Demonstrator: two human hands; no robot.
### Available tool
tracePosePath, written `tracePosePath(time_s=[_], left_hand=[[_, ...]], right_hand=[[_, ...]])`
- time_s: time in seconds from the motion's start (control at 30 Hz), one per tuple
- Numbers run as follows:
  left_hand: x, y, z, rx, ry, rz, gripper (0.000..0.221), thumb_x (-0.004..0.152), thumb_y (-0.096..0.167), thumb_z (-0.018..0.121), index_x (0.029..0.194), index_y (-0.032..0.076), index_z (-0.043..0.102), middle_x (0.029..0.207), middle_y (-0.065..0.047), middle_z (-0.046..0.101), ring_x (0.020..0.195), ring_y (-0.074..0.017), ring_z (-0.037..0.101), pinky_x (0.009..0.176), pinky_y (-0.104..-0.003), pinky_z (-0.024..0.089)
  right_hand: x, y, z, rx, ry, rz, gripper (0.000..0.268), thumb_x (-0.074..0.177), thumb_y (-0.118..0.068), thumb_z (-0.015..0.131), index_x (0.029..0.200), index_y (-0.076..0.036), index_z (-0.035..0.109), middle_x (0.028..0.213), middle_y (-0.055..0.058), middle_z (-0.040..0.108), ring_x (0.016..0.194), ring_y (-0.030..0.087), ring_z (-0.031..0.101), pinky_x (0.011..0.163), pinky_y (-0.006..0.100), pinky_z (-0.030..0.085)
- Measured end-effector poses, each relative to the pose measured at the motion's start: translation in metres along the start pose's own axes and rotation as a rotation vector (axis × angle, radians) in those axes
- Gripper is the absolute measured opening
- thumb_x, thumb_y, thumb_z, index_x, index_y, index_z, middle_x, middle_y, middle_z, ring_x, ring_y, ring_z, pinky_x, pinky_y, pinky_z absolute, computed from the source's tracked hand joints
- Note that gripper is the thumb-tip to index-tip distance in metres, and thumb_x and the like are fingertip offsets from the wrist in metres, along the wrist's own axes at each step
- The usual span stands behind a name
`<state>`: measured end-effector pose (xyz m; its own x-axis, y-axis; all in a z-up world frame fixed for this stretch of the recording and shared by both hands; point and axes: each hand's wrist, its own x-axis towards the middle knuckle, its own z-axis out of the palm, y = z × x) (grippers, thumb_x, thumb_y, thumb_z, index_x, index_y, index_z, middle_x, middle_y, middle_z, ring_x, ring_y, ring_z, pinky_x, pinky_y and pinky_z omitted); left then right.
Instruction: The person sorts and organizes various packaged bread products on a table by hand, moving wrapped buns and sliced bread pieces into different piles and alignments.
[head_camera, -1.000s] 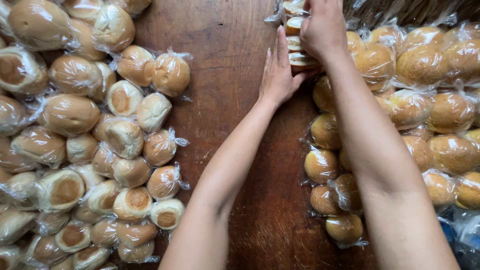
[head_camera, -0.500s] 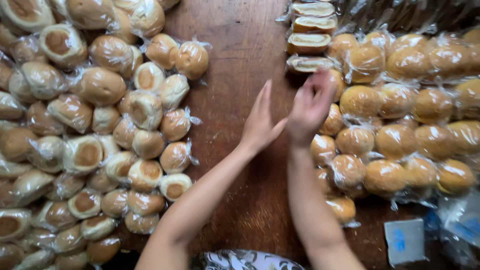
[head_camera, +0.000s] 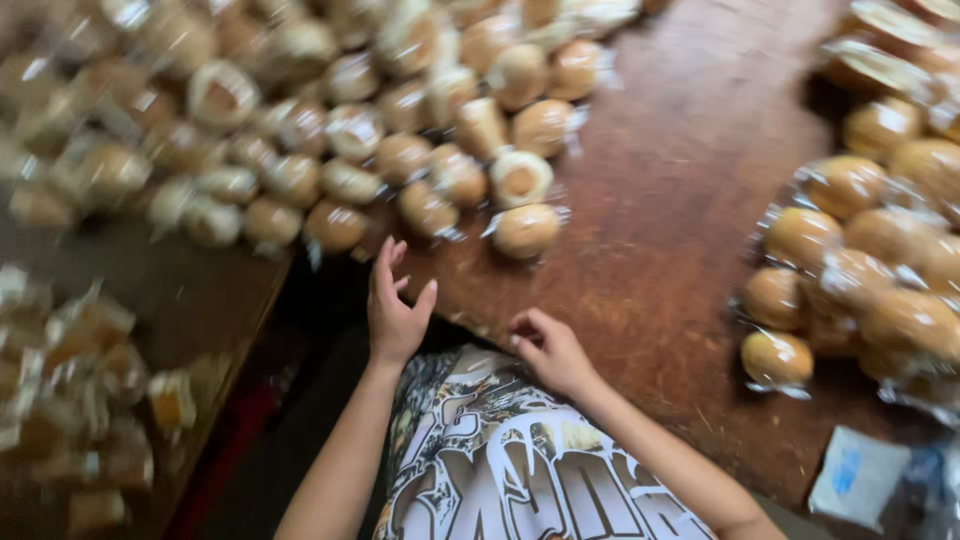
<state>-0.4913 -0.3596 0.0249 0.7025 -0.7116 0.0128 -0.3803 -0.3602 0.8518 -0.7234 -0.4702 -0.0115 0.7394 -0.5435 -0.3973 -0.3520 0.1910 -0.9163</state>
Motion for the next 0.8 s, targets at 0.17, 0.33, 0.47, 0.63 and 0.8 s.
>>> tracePosePath(time_s=[0.17, 0.33, 0.47, 0.63, 0.8], left_hand=[[-0.065, -0.051, -0.1, 0.09, 0.237, -0.113, 0.081, 0.089, 0.016, 0.077, 0.157, 0.006, 0.035, 0.15, -0.017, 0.055, 0.136, -0.0298, 0.056, 0.101, -0.042, 0.053], [-0.122, -0.117, -0.19, 0.165, 0.349, -0.254, 0.08, 0.087, 0.021, 0.077, 0.156, 0.008, 0.039, 0.151, -0.016, 0.052, 0.138, -0.0314, 0.052, 0.103, -0.044, 0.052], [-0.168, -0.185, -0.272, 0.509, 0.285, -0.302, 0.075, 0.088, 0.031, 0.081, 0.149, 0.006, 0.046, 0.155, -0.019, 0.045, 0.143, -0.0404, 0.038, 0.117, -0.053, 0.037], [-0.192, -0.252, -0.39, 0.573, 0.231, -0.462, 0.076, 0.08, 0.031, 0.084, 0.144, 0.005, 0.052, 0.156, -0.024, 0.035, 0.139, -0.0481, 0.031, 0.107, -0.054, 0.034], [-0.174, -0.311, -0.511, 0.608, 0.329, -0.246, 0.066, 0.084, 0.03, 0.083, 0.141, 0.006, 0.059, 0.153, -0.022, 0.045, 0.14, -0.0451, 0.039, 0.117, -0.054, 0.036]], right_hand=[[0.051, -0.05, 0.028, -0.376, -0.229, -0.317, 0.025, 0.09, -0.005, 0.065, 0.114, -0.004, 0.067, 0.099, 0.008, 0.074, 0.088, 0.014, 0.072, 0.078, 0.031, 0.059], [0.066, -0.079, 0.101, -0.223, -0.317, -0.287, 0.018, 0.097, -0.009, 0.066, 0.114, -0.003, 0.065, 0.105, 0.005, 0.072, 0.094, 0.011, 0.069, 0.081, 0.029, 0.059], [0.048, -0.069, 0.206, -0.206, -0.453, -0.174, 0.017, 0.098, -0.011, 0.07, 0.113, -0.004, 0.068, 0.099, 0.007, 0.073, 0.091, 0.012, 0.067, 0.081, 0.029, 0.057], [0.033, -0.078, 0.334, -0.509, -0.596, -0.223, 0.026, 0.089, -0.017, 0.071, 0.112, -0.007, 0.069, 0.101, 0.01, 0.075, 0.095, 0.022, 0.073, 0.083, 0.036, 0.057], [0.037, -0.096, 0.466, -0.779, -0.673, -0.369, 0.045, 0.084, -0.025, 0.072, 0.126, -0.012, 0.064, 0.123, 0.012, 0.068, 0.113, 0.031, 0.066, 0.096, 0.041, 0.053]])
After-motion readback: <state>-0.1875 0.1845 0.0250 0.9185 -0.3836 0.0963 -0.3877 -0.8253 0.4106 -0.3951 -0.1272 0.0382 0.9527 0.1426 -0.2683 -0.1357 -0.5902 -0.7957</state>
